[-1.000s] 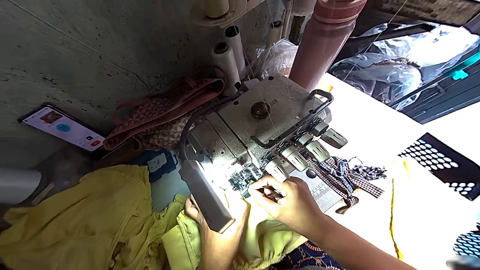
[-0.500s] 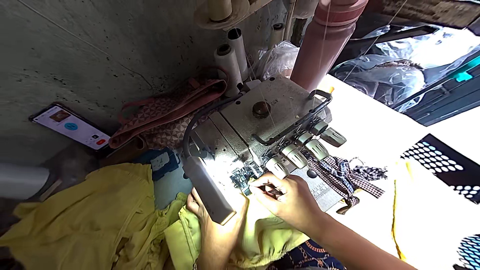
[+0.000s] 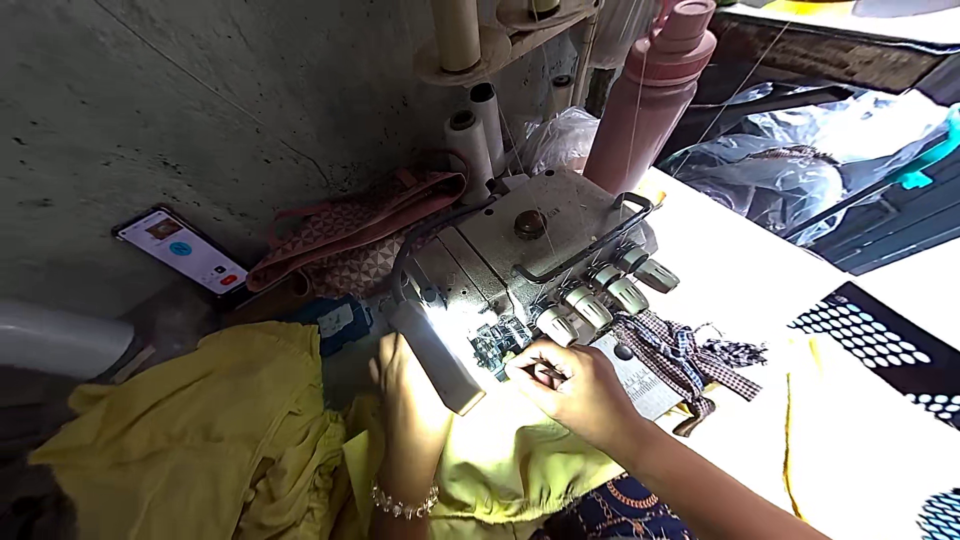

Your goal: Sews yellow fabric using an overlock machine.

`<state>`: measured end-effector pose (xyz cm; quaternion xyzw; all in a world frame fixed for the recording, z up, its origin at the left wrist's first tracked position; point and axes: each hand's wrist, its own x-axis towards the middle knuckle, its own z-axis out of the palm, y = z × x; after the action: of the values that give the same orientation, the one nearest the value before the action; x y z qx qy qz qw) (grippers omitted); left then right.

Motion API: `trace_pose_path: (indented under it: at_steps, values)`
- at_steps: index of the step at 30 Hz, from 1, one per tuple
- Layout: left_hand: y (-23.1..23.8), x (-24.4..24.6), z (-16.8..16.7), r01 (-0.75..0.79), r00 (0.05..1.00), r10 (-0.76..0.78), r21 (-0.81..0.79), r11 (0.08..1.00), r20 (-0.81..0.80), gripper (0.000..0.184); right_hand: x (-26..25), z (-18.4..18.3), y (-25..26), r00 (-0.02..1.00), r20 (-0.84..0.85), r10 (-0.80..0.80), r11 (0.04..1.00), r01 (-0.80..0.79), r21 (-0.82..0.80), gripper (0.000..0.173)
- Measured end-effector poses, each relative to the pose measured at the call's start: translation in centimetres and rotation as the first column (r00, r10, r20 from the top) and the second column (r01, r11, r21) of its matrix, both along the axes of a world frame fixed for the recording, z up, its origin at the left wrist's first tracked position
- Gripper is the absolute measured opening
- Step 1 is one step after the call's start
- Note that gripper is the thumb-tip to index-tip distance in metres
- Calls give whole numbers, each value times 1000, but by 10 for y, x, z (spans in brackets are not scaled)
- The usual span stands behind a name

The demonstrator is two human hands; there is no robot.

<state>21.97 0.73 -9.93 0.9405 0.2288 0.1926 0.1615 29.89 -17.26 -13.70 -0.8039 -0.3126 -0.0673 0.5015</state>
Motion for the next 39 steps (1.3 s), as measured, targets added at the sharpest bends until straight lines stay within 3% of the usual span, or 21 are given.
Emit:
trace_pose_path:
  at_steps: [3,8,10,13,16,19,22,24,26,28,30,32,34,39]
  values:
    - [-2,-3,-5,16,998,-17,-20,1000,-68,52,0,1,0,1000,-2,8,1000,-8,-3,20]
    - [-11,-4,-7,-36,999,34,45,998,38,38,1,1,-1,1000,-8,23,1000,-23,-15,22]
    - [-5,-5,-8,27,999,-26,-41,999,40,41,2,0,-1,999,-9,41,999,-41,-6,21]
    - [5,-4,0,130,991,-132,-208,969,6,38,2,-5,-10,988,-9,157,986,-156,67,21]
    - [2,-2,5,153,987,-139,-193,969,86,28,5,-6,-42,973,15,230,947,-227,227,17]
    - [-2,-3,3,149,986,-134,-158,976,101,29,36,6,-91,1000,-4,-29,954,29,298,13]
    - [-3,-4,-2,116,990,-101,-165,979,99,37,105,17,-109,960,-153,-236,920,271,282,11]
    - [-2,-2,-2,109,990,-89,-191,976,107,33,147,22,-102,925,-270,-266,943,308,126,32]
    - [4,-1,-3,145,989,-132,-248,958,66,33,167,35,-80,866,-396,-305,951,301,-75,33]
    - [10,0,-4,168,985,-170,-307,937,19,36,169,48,-65,829,-476,-293,956,238,-173,23]
    - [10,4,-6,140,990,-141,-310,940,21,25,170,36,-66,837,-494,-236,971,224,-84,11]
    - [7,5,-4,119,993,-117,-307,944,26,22,168,2,-77,822,-552,-136,961,244,127,11]
    - [4,5,-1,120,993,-118,-306,945,23,23,164,-25,-83,787,-609,-96,927,294,233,15]
    - [-1,-1,-1,119,993,-109,-225,967,55,30,183,-2,-79,838,-546,-12,978,123,166,19]
